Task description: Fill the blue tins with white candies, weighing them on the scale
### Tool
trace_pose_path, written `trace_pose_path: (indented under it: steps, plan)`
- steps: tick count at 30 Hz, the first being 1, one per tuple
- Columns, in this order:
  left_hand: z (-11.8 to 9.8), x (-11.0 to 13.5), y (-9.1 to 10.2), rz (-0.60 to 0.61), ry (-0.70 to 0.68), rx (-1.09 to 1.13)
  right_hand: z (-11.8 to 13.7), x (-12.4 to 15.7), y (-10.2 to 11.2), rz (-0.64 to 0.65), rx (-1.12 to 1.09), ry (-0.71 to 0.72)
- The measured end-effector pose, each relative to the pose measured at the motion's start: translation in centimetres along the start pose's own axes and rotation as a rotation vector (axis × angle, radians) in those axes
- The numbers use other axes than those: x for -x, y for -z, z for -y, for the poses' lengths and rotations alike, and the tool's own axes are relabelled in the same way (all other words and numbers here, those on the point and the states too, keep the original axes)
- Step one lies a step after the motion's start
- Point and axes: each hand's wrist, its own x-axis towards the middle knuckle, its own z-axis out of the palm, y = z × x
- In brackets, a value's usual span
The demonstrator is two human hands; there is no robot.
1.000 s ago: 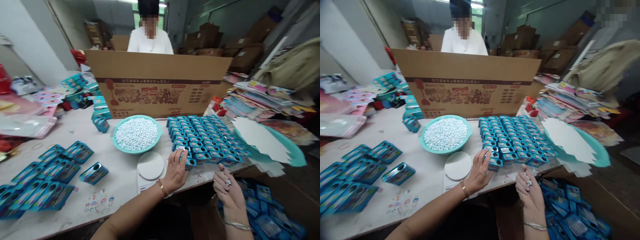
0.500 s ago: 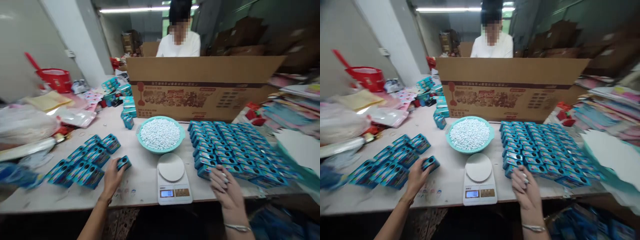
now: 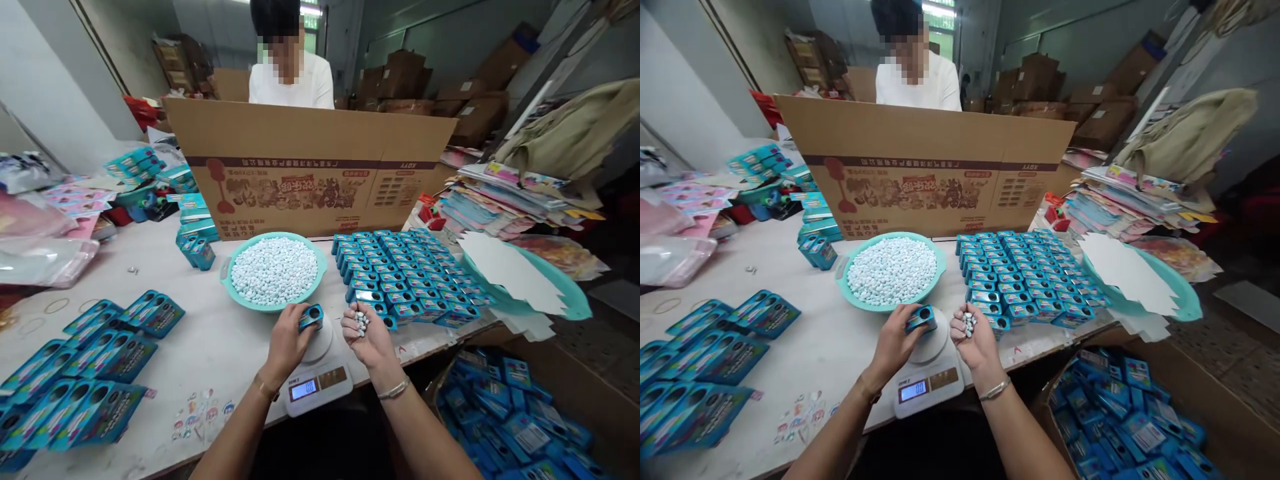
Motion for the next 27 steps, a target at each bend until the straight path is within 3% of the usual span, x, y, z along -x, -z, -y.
trace_pose_path:
  steps: [5, 11, 17, 21, 27]
  plan:
    - [1.1, -0.1, -0.7, 0.041, 0.020, -0.038, 0.5, -2.2, -2.1, -0.012, 0.063, 0.053]
    - [0.4, 0.4, 2.2, -0.121, 0.010, 0.009, 0.9, -3.9, -4.7, -0.077, -0.027, 0.068]
    - [0.3, 1.0, 3.9, -0.208, 0.088, 0.099, 0.6, -4.8, -5.2, -0.062, 0.027, 0.133]
    - [0.4, 1.0, 3.3, -0.185, 0.084, 0.159, 0.1, -5.2, -5.7, -0.073, 0.058, 0.142]
    - [0.5, -0.4, 0.5, -0.064, 0.033, 0.207, -1.4, -5.6, -6.6, -0.133, 0.144, 0.264]
